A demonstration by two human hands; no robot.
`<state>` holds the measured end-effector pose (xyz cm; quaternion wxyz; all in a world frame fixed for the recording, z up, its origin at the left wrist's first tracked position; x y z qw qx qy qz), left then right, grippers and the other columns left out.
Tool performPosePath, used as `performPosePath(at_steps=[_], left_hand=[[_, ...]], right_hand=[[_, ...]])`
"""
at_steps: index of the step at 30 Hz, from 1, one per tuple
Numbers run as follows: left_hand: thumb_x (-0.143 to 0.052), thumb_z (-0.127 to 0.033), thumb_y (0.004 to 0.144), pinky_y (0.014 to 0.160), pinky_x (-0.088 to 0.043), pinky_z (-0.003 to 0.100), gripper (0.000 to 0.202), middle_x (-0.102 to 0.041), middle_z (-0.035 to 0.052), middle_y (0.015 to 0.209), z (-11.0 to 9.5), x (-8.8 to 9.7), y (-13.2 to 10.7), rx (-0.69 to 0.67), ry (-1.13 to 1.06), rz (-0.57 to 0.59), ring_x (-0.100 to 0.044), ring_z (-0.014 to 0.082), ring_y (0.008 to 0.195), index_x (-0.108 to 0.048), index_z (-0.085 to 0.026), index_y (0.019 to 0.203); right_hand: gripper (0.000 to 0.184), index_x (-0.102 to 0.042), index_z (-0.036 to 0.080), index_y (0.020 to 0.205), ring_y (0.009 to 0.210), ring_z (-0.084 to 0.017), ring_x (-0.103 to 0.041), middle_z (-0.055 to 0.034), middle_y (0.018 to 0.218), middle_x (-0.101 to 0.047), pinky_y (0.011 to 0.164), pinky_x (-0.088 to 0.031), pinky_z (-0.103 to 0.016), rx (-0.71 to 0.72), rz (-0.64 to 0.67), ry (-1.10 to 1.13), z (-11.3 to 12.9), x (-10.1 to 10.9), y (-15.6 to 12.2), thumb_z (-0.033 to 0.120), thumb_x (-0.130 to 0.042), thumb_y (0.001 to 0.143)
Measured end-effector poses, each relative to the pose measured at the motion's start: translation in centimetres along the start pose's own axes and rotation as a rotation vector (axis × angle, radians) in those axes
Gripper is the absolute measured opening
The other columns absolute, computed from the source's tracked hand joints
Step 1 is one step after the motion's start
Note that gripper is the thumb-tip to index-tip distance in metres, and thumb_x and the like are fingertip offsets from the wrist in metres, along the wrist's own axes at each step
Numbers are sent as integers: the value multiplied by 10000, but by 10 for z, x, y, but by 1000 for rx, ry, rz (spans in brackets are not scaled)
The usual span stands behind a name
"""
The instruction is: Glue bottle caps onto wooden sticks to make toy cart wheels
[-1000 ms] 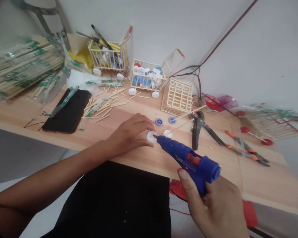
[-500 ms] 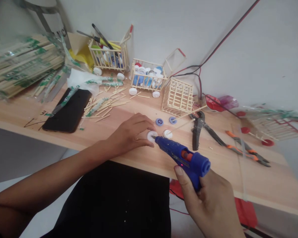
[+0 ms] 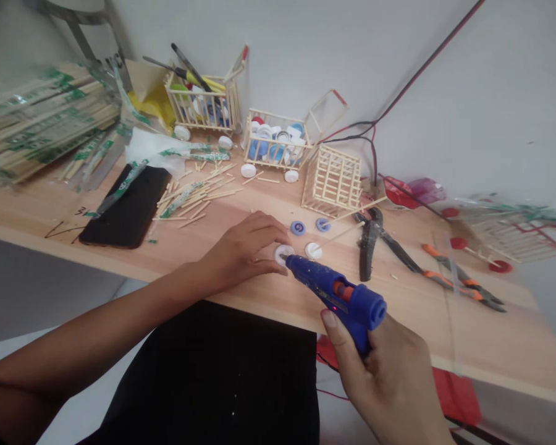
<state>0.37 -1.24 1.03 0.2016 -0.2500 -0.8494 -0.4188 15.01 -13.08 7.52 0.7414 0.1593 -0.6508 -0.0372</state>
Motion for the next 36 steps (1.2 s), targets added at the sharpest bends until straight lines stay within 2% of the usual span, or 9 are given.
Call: performPosePath(at_steps=[3, 8, 16, 21, 25, 27, 31, 36], left_hand=[[-673, -472, 785, 910, -435, 337, 387, -664, 88, 1038, 1, 0, 0, 12, -4, 9, -563, 203, 1002, -610, -143, 979], [-668, -472, 791, 909, -439, 341, 382, -664, 89, 1042, 1, 0, -1, 15, -4, 3, -564, 206, 1008, -610, -145, 981], [-654, -488, 797, 898, -443, 347, 375, -663, 85, 1032, 1, 0, -1, 19, 2, 0, -565, 209, 1002, -612, -154, 963], [-666, -467, 794, 906, -441, 348, 382, -664, 97, 1038, 1, 0, -1, -1, 3, 4, -567, 211, 1006, -612, -135, 974], [-676, -463, 786, 914, -437, 356, 376, -664, 95, 1055, 2, -1, -1, 21, 5, 21, -571, 213, 1016, -611, -148, 982], [-676, -462, 788, 915, -437, 358, 372, -664, 94, 1054, 2, -1, -1, 24, 4, 25, -572, 212, 1017, -609, -152, 983], [-677, -460, 786, 906, -443, 348, 375, -665, 92, 1047, 1, 0, -1, 12, 8, 13, -568, 210, 1015, -610, -147, 981], [-686, -450, 782, 897, -449, 339, 381, -668, 93, 1024, 1, 0, -1, -24, 20, -23, -570, 206, 990, -616, -130, 976]], right_hand=[[495, -350, 255, 484, 244, -103, -369, 49, 320, -380, 302, -246, -243, -19, -13, 7, 0, 0, 0, 456, -419, 931], [486, -415, 244, 501, 242, -108, -388, 47, 318, -395, 298, -266, -239, -42, -27, 13, 1, 1, 0, 478, -408, 928], [472, -426, 237, 508, 239, -106, -383, 48, 316, -387, 284, -268, -235, -30, -37, -7, 3, 3, 3, 455, -408, 926], [435, -531, 201, 583, 230, -110, -367, 60, 316, -381, 282, -248, -246, -53, 5, -18, -3, 2, -3, 453, -426, 921], [414, -517, 213, 548, 276, -124, -447, 38, 342, -452, 305, -308, -239, -112, 63, 33, -9, 0, -7, 437, -482, 894], [420, -500, 221, 534, 266, -125, -435, 41, 331, -437, 298, -296, -244, -121, 65, 33, -10, 0, -8, 439, -476, 893], [415, -501, 222, 566, 220, -118, -355, 62, 305, -366, 280, -234, -259, -76, 14, -24, -8, 1, -5, 450, -442, 907], [424, -480, 225, 574, 230, -110, -356, 68, 318, -344, 284, -231, -251, -29, -15, -47, -4, 3, -2, 452, -414, 927]])
Point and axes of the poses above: each hand's wrist, its own y-axis towards the middle knuckle, its own x-axis out of the back of the hand, z = x × y, the point moved 5 cm from there along y, towards the middle knuckle
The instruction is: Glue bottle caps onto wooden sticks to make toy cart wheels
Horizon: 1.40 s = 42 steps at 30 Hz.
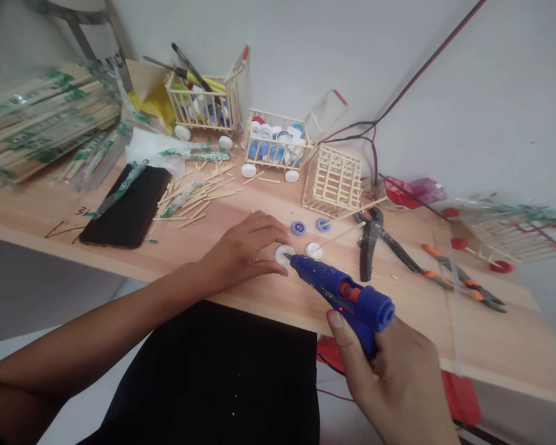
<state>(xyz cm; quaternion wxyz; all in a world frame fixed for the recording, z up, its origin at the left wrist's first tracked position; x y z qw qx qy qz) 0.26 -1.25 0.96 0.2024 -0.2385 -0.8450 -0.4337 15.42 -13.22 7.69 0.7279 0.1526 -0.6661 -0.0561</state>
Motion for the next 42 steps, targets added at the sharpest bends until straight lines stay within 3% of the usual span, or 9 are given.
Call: performPosePath(at_steps=[5, 18, 27, 38, 42], left_hand=[[-691, -455, 775, 884, -456, 337, 378, -669, 87, 1020, 1, 0, 0, 7, -13, -10, -568, 207, 982, -616, -139, 969], [-690, -452, 776, 885, -450, 338, 383, -667, 92, 1013, 0, 1, 0, -4, -6, -6, -567, 208, 975, -617, -127, 966], [-668, -479, 787, 892, -450, 339, 388, -668, 90, 1030, 0, 1, 0, 15, -9, -1, -565, 206, 987, -616, -140, 969], [-685, -456, 778, 897, -450, 346, 372, -667, 89, 1033, 1, 1, 0, 31, -11, 3, -568, 209, 994, -618, -146, 972], [-688, -442, 780, 892, -452, 342, 372, -666, 93, 1029, -1, 2, 0, 22, -13, -1, -565, 210, 989, -619, -134, 978]], right_hand=[[462, -410, 247, 526, 238, -105, -358, 57, 323, -356, 290, -237, -247, -26, -1, 41, 4, 1, 0, 483, -406, 923], [437, -464, 233, 563, 237, -98, -344, 64, 326, -349, 281, -224, -240, -28, 21, 68, -5, -2, -7, 482, -429, 920], [507, -295, 269, 479, 234, -90, -337, 59, 317, -331, 280, -226, -238, 37, -13, -49, 0, -1, -2, 444, -411, 941], [533, -301, 267, 444, 215, -81, -315, 63, 297, -309, 258, -214, -230, 25, -48, 1, 7, 3, 1, 452, -392, 936], [501, -382, 244, 484, 238, -95, -371, 57, 317, -355, 282, -270, -226, 9, -41, -8, 4, 1, -3, 461, -397, 935]])
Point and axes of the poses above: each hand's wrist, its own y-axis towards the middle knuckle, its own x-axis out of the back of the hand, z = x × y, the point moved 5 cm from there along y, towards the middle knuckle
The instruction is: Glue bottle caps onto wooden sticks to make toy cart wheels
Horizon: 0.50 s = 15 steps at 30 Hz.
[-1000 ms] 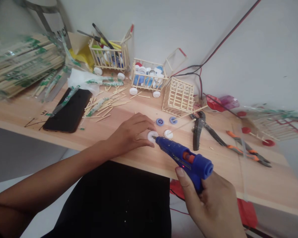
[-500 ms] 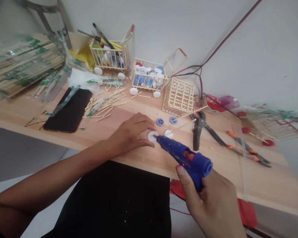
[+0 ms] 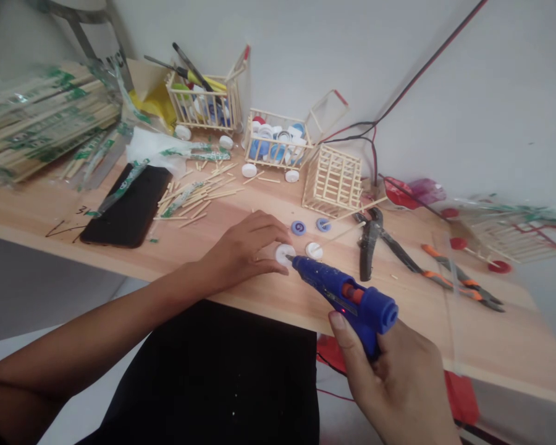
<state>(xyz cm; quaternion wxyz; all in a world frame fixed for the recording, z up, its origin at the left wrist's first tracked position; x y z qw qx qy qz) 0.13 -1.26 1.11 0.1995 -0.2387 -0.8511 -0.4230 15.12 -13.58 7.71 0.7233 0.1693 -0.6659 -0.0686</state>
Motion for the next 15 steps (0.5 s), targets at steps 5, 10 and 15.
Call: performPosePath(at_steps=[5, 10, 15], left_hand=[[-671, -468, 787, 897, -448, 341, 386, -669, 94, 1019, 0, -1, 0, -9, 8, 1, -569, 208, 986, -622, -132, 971], [-659, -486, 790, 890, -449, 337, 394, -668, 89, 1017, 1, -1, 0, -8, 9, -7, -569, 206, 982, -622, -135, 966], [-683, -455, 782, 885, -449, 337, 381, -666, 91, 1019, 0, -1, 0, -21, 8, -15, -569, 208, 977, -617, -131, 970]], right_hand=[[455, -420, 235, 530, 250, -96, -358, 68, 339, -344, 294, -250, -238, -20, 41, -11, -7, -2, -6, 456, -427, 928], [402, -512, 214, 610, 222, -105, -338, 85, 317, -333, 272, -227, -244, -26, 34, 26, -8, -3, -4, 455, -433, 922], [377, -579, 190, 694, 214, -118, -336, 84, 318, -350, 269, -218, -256, -5, 35, 13, -7, -5, -2, 446, -423, 924]])
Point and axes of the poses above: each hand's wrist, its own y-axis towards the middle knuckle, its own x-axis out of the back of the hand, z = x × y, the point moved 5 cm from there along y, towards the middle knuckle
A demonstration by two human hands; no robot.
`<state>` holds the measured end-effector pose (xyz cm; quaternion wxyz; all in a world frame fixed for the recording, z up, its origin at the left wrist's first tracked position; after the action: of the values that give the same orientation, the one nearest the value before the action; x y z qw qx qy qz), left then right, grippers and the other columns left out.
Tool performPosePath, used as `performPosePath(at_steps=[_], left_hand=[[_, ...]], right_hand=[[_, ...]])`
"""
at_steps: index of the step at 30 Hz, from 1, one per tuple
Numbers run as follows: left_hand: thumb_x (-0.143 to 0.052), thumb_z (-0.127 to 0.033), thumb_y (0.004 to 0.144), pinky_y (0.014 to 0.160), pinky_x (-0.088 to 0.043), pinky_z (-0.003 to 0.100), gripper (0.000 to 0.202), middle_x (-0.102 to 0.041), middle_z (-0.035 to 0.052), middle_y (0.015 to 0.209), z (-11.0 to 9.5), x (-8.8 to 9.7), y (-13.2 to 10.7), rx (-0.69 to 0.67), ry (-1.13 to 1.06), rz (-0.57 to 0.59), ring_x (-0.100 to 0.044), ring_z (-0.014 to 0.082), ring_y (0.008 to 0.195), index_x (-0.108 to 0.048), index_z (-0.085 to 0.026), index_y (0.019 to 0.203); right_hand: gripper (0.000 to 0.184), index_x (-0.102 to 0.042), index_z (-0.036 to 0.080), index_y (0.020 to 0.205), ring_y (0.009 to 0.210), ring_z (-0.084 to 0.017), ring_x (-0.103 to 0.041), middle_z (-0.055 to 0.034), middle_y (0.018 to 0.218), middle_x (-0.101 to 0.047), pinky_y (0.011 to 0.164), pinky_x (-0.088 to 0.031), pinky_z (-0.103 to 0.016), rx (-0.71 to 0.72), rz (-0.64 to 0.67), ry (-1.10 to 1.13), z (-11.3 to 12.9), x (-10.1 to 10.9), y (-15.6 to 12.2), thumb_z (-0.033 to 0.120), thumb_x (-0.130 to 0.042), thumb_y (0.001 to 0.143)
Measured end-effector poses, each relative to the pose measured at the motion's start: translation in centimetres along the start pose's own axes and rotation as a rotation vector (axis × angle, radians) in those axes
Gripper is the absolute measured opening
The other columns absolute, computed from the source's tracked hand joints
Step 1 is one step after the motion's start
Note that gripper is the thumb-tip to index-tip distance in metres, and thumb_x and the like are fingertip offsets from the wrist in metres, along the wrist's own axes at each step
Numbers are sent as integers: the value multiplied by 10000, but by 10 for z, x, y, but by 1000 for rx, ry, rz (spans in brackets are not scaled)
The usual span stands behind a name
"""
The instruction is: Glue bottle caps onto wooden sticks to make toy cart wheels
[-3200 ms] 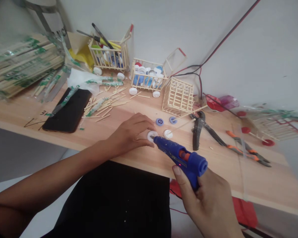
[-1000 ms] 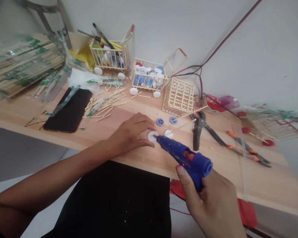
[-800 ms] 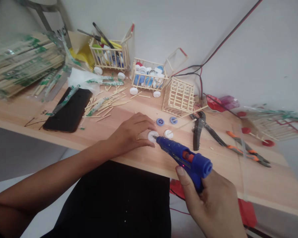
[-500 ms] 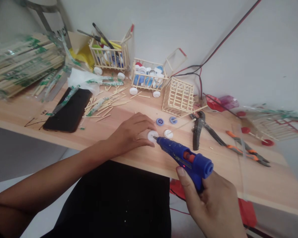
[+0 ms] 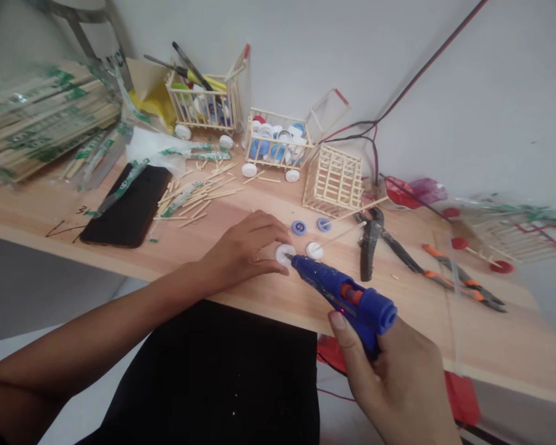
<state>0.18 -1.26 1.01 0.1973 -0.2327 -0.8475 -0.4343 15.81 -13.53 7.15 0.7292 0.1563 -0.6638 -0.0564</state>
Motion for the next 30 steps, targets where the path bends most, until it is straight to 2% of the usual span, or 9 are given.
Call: performPosePath(at_steps=[4, 9, 14, 24, 30], left_hand=[[-682, -458, 779, 886, -450, 335, 380, -666, 89, 1017, 0, 0, 0, 5, -4, -4, -565, 205, 980, -614, -136, 969], [-675, -457, 787, 889, -449, 330, 371, -667, 86, 1020, 0, 0, 0, 9, -3, -3, -564, 201, 982, -616, -140, 971], [-656, -491, 792, 900, -444, 342, 382, -665, 85, 1028, 1, -1, 0, 42, -12, 27, -565, 203, 991, -618, -154, 969], [-649, -491, 799, 896, -444, 337, 389, -670, 87, 1022, 1, -1, 1, 28, -7, 13, -567, 203, 983, -619, -139, 963], [-654, -483, 798, 896, -442, 335, 373, -668, 80, 1018, 1, -1, 1, 31, -13, 14, -565, 199, 983, -616, -151, 964]], right_hand=[[401, -573, 198, 673, 221, -123, -341, 83, 317, -330, 277, -226, -261, -3, -31, -12, -1, 2, -1, 464, -410, 925], [394, -513, 212, 595, 240, -108, -359, 69, 330, -360, 293, -242, -249, 31, 38, -20, 0, 1, -2, 432, -460, 917], [382, -570, 201, 678, 241, -117, -348, 75, 332, -331, 311, -226, -260, 23, 28, -19, -3, 1, -4, 460, -434, 924], [425, -465, 238, 566, 243, -107, -360, 56, 326, -367, 296, -238, -248, 7, 45, 35, -1, 0, -3, 482, -432, 913], [406, -502, 228, 600, 253, -111, -371, 55, 341, -387, 314, -254, -257, 6, 34, 29, -2, 1, -4, 487, -436, 906]])
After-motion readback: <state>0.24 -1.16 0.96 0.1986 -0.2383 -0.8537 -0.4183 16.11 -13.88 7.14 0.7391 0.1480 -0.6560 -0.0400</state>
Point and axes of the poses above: each hand's wrist, its own y-axis towards the middle knuckle, its own x-axis out of the back of the hand, z = x × y, the point moved 5 cm from there along y, towards the middle knuckle
